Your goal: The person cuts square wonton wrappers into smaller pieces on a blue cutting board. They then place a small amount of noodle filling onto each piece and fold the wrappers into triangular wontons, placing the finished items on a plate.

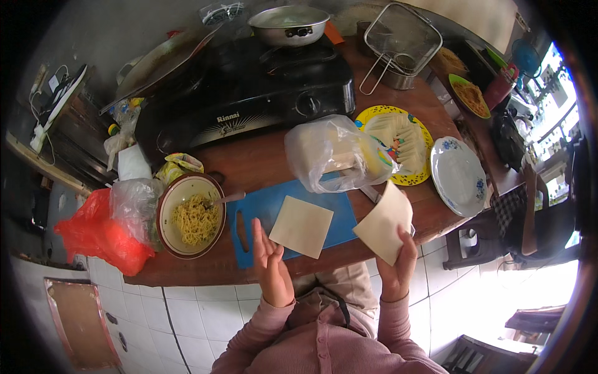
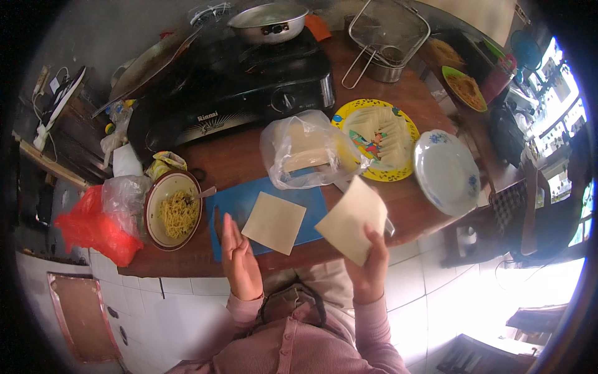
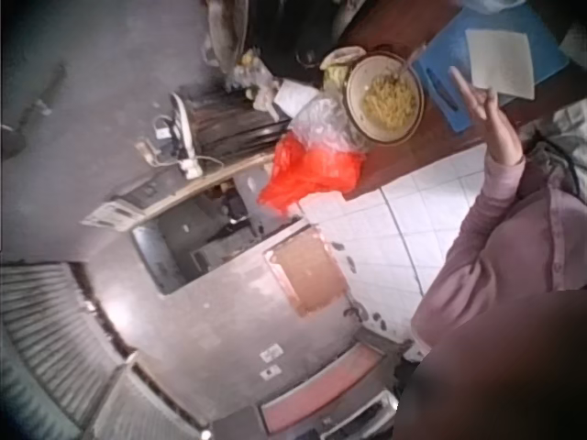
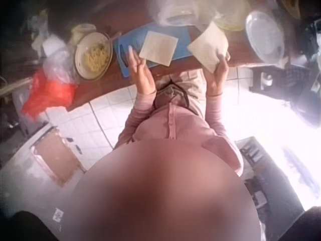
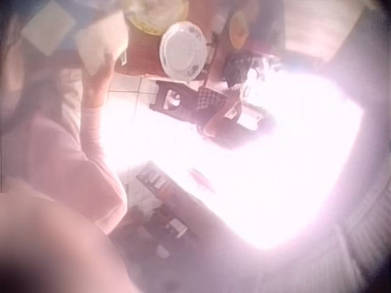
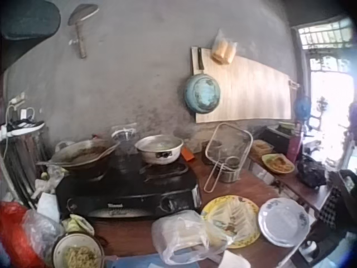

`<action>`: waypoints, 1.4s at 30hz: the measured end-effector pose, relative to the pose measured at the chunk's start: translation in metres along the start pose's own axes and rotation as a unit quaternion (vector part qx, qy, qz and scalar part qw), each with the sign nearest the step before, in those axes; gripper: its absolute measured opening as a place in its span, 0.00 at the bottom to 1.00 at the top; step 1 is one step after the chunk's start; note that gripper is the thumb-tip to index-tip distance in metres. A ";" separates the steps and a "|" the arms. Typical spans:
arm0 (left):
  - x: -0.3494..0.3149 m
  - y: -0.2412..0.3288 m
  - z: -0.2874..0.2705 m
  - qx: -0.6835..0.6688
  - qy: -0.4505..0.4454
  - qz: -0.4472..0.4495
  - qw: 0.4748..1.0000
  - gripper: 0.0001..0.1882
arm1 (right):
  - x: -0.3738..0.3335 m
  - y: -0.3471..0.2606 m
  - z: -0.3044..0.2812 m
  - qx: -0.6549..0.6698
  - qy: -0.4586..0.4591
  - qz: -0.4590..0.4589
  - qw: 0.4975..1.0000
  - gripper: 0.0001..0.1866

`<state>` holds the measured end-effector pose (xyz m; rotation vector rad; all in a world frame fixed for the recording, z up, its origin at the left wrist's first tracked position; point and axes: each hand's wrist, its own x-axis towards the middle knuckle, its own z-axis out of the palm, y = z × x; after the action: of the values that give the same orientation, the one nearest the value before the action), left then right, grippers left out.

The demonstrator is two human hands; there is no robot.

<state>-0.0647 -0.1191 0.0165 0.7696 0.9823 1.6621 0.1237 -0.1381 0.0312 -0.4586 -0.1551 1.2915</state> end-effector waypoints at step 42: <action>0.150 -0.015 0.089 0.602 -0.275 0.379 0.647 0.05 | 0.107 0.009 0.012 -0.322 -0.021 0.178 0.930 0.22</action>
<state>-0.0248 0.0481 0.0482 2.7110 1.3242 0.9660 0.1413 -0.0318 0.0229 -1.0568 -0.5626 1.5974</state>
